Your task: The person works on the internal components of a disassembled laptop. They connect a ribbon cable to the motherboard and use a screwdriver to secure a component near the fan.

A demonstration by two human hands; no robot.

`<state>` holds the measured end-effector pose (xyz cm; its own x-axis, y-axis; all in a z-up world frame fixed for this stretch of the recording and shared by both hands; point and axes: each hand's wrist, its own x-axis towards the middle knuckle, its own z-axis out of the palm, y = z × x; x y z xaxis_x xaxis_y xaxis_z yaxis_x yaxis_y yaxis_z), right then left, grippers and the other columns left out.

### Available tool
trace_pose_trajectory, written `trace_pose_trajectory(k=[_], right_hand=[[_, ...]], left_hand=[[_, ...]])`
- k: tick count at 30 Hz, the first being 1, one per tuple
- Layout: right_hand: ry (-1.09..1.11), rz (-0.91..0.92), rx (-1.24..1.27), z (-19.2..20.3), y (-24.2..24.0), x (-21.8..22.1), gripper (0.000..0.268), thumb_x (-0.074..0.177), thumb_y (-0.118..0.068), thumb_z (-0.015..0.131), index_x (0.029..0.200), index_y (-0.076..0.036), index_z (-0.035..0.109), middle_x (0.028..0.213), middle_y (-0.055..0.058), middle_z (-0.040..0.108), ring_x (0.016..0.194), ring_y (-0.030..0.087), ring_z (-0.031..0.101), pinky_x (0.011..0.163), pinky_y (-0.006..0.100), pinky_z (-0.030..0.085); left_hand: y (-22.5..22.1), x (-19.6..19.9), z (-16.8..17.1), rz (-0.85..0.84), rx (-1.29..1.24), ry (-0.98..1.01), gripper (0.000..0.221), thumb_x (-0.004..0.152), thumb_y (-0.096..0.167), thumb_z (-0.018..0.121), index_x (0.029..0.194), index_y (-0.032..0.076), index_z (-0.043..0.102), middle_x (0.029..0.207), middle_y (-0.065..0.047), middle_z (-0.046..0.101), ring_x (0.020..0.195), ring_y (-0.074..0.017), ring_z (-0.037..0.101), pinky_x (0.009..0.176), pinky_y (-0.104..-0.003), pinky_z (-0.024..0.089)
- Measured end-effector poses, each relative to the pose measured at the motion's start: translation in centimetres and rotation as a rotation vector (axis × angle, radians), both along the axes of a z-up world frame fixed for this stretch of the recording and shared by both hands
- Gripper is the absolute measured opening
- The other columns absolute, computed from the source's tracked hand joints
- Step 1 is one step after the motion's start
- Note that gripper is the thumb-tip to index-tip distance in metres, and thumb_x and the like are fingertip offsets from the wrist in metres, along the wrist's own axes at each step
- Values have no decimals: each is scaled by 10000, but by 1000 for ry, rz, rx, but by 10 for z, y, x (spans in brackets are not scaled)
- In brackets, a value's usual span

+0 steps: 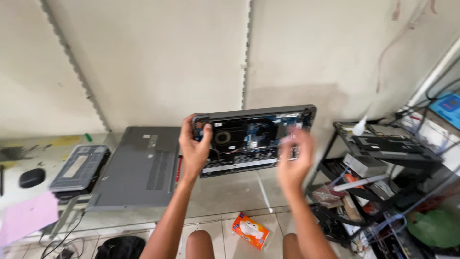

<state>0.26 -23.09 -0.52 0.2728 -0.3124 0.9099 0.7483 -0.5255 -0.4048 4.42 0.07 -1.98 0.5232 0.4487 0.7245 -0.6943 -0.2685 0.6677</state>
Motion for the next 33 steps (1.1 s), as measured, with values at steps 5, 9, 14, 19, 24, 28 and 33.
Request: trace_pose_trajectory(k=[5,9,14,19,24,28,33], right_hand=[[107,123,196,0,-73,79,287,1049,-124,488,1275,44,544,1224,240,536,1135,374,559,955,459,451],[244,463,276,5,-66,94,337,1042,-163,413,1245,21,609,1234,168,593,1188,235,521,1061,400,400],[311,521,362,-8,-77,100,342,987,-123,535,1314,-30,572,1258,129,602,1209,202,529,1071,368,397],[328,531,388,-7,-76,99,360,967,-68,594,1321,-18,555,1254,180,615,1202,267,588,1060,402,427],[270,560,369,-15,-81,104,395,977,-38,559,1366,8,506,1279,217,592,1219,294,568,1068,418,419],[238,565,367,-16,-82,102,393,984,-52,559,1370,-7,502,1297,179,595,1239,240,548,1085,391,416],[271,679,312,-23,-94,105,450,977,-60,494,1420,9,459,1412,230,507,1328,287,465,1129,421,346]], left_hand=[[2,8,-2,1,4,-5,306,869,44,672,1170,70,621,878,-135,664,804,-188,587,717,-362,507],[3,8,1,0,-7,18,303,876,40,668,1172,80,617,864,-98,661,792,-150,567,701,-318,500],[-14,-14,35,105,107,35,413,833,16,646,1237,61,571,1001,-149,650,951,-279,577,837,-405,467],[-68,-24,89,455,531,-207,573,683,-12,679,1247,27,590,1150,-155,618,1083,-376,581,974,-470,415],[-150,1,117,71,980,-32,350,816,241,714,1119,66,702,990,-148,702,995,-344,666,900,-443,478],[-177,32,121,-112,1131,146,378,809,229,716,1159,91,682,945,-106,708,865,-309,701,775,-458,555],[-176,46,130,-256,1147,334,335,792,186,724,1124,163,694,872,-79,728,816,-315,722,748,-451,564]])
